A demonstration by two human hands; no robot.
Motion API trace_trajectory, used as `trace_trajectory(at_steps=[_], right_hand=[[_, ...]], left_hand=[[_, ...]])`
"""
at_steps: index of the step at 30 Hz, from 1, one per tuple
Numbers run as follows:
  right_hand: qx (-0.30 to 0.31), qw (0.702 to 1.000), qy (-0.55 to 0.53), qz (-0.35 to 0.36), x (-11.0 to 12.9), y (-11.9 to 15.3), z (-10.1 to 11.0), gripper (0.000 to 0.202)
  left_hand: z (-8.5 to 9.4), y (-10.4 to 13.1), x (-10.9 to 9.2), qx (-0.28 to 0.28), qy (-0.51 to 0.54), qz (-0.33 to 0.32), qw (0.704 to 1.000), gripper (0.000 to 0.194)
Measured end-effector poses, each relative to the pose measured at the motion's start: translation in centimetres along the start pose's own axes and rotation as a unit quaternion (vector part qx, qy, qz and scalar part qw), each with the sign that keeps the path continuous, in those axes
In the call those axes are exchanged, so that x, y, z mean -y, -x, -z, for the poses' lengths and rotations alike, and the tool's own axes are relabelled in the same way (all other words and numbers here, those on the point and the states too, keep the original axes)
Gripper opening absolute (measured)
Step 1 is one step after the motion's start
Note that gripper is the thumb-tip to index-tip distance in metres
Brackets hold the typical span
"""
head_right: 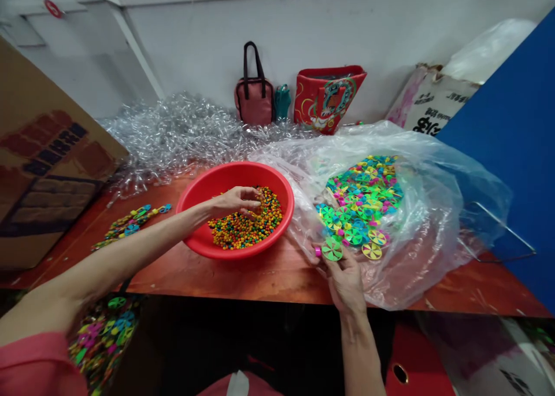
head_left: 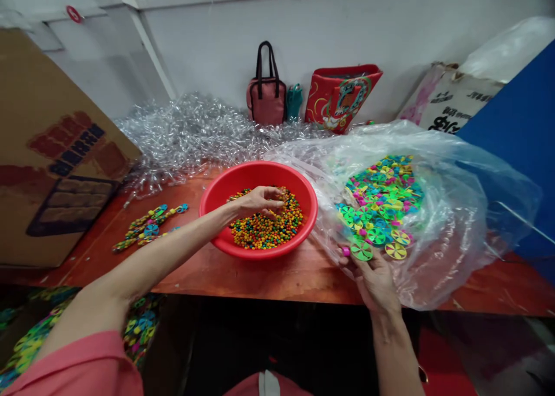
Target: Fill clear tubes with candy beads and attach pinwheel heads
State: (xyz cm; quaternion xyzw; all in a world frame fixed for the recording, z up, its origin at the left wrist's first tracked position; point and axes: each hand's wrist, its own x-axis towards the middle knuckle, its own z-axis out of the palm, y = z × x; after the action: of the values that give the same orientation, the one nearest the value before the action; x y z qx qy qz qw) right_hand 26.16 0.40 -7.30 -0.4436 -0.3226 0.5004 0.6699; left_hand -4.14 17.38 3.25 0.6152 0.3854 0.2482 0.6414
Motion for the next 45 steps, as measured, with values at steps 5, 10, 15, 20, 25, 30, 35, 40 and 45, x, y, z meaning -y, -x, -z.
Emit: trace_trajectory(at_steps=[5, 10, 15, 20, 25, 30, 35, 40, 45], right_hand=[[0.04, 0.996, -0.069, -0.042, 0.3, -0.1, -3.1, 0.041], [0.089, 0.99, -0.102, -0.035, 1.0, -0.4, -6.4, 0.037], [0.11, 0.989, -0.101, -0.019, 3.1, -1.5, -10.3, 0.038], [0.154, 0.985, -0.067, 0.022, 4.5, -2.0, -13.8, 0.035], [0.201, 0.979, -0.039, 0.021, 4.6, -2.5, -16.2, 0.036], [0.21, 0.976, -0.046, 0.041, 4.5, -4.2, -18.3, 0.039], [0.217, 0.975, -0.035, 0.041, 4.4, -5.0, -19.6, 0.043], [0.272, 0.962, -0.003, 0.034, 4.8, -4.5, -19.0, 0.037], [0.32, 0.944, 0.066, 0.039, 5.6, -4.8, -17.3, 0.037]], left_hand=[[0.0, 2.2, 0.5, 0.002, 0.052, 0.003, 0.999, 0.046], [-0.9, 3.7, -0.1, 0.0, 0.091, -0.024, 0.996, 0.046], [-3.9, 7.0, -0.2, -0.019, 0.125, -0.083, 0.988, 0.048], [-7.0, 10.2, 1.1, -0.006, 0.136, -0.111, 0.984, 0.054], [-6.9, 10.5, 1.2, -0.018, 0.104, -0.122, 0.987, 0.061], [-4.8, 9.7, 0.1, -0.103, 0.066, -0.141, 0.982, 0.055], [-4.1, 9.8, 0.2, -0.078, 0.061, -0.137, 0.986, 0.054], [-4.7, 10.6, 1.0, -0.022, 0.129, -0.136, 0.982, 0.054], [-5.9, 11.5, 1.1, 0.02, 0.197, -0.11, 0.974, 0.054]])
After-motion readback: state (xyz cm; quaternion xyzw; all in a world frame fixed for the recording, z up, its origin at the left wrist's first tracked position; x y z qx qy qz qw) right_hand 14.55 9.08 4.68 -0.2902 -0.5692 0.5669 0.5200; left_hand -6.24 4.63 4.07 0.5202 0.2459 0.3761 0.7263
